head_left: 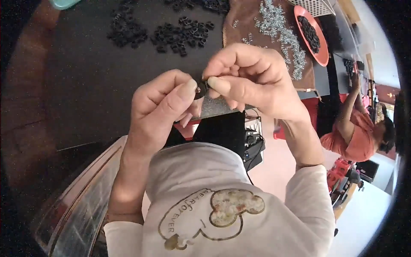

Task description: Manually assembling small black plastic components with metal rings at a workshop bench.

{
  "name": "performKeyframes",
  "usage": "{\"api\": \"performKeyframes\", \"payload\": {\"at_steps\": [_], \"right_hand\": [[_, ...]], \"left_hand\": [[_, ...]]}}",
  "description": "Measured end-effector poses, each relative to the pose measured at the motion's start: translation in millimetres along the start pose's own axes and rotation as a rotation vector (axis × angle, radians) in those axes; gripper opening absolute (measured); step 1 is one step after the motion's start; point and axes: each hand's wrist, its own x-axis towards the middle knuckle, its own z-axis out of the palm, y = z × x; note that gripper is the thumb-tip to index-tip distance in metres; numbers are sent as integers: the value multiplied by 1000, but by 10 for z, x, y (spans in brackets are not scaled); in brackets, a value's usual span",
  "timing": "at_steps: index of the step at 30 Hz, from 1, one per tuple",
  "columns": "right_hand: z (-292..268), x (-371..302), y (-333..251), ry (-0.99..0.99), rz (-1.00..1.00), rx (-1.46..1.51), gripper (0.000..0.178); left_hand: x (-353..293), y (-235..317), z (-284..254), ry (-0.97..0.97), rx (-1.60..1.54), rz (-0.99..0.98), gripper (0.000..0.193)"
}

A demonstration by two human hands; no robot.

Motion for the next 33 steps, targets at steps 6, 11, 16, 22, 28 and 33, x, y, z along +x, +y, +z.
{"api": "performKeyframes", "payload": {"at_steps": [6, 11, 16, 22, 28, 33], "right_hand": [[-60, -33, -71, 44, 4, -5, 6], [-54, -18, -51, -21, 7, 35, 6], [-81, 7, -52, -63, 27, 13, 7], [-101, 44, -46, -105, -9, 82, 13], [-130, 84, -34, -172, -33, 121, 16], [-146, 104, -105, -211, 13, 86, 19]], "left_hand": [[11, -10, 13, 7, 36, 24, 27], [-7, -11, 7, 23, 82, -1, 26], [-6, -9, 24, 25, 62, -4, 26], [-23, -6, 10, 16, 79, -17, 24], [-27, -36, -5, 0, 74, -24, 26], [-22, -18, -10, 0, 106, -48, 24]]}}
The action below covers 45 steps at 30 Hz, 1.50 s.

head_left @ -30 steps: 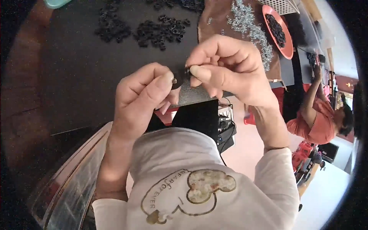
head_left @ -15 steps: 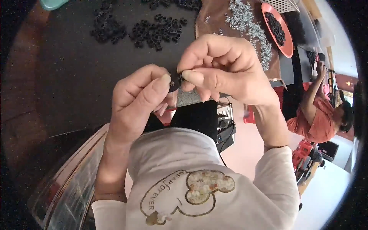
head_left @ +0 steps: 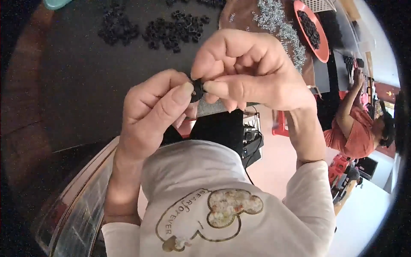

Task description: Manually assembling small black plastic components with metal rings at a workshop bench.

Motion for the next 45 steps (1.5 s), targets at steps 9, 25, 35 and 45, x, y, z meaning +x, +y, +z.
{"api": "performKeyframes", "payload": {"at_steps": [9, 25, 35, 45], "right_hand": [[-52, 27, 81, -71, 57, 108, 25], [54, -28, 9, -27, 96, 48, 25], [70, -43, 42, -5, 77, -5, 27], [176, 10, 100, 223, -198, -416, 16]], "left_hand": [[14, -1, 7, -48, 22, 75, 25], [-8, 19, 60, 7, 116, 143, 24], [-9, 16, 76, 15, 199, 187, 21], [-11, -65, 67, 95, -6, 173, 24]]}}
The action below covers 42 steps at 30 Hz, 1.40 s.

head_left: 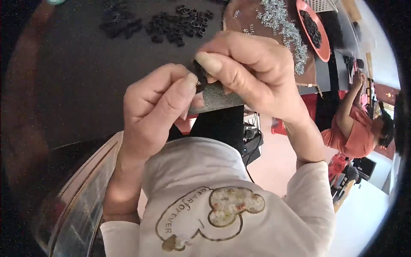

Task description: Manually assembling small black plastic components with metal rings at a workshop bench.

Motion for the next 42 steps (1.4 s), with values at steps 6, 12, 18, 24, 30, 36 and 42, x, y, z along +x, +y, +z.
{"api": "performKeyframes", "payload": {"at_steps": [6, 12, 18, 24, 30, 36, 42], "right_hand": [[38, 54, 72, 6, -406, -308, 11], [-53, 96, -107, -168, -39, -90, 13], [-194, 269, -185, -383, 81, -143, 14], [-155, 297, -148, -349, -150, -266, 12], [-96, 199, -104, -229, -221, -320, 13], [-47, 76, -152, 26, 153, 98, 13], [-20, 2, -62, 65, 127, 234, 15]], "left_hand": [[-24, 30, 3, 18, 51, -33, 22], [-32, 58, -84, -91, 167, -109, 25], [-23, 29, -34, -111, 226, -27, 17], [3, 37, -64, -133, 214, -17, 22], [-4, 12, -94, -135, 188, -65, 24], [11, -5, -63, -48, 20, -20, 24], [28, -7, -61, -52, -178, 22, 22]]}}
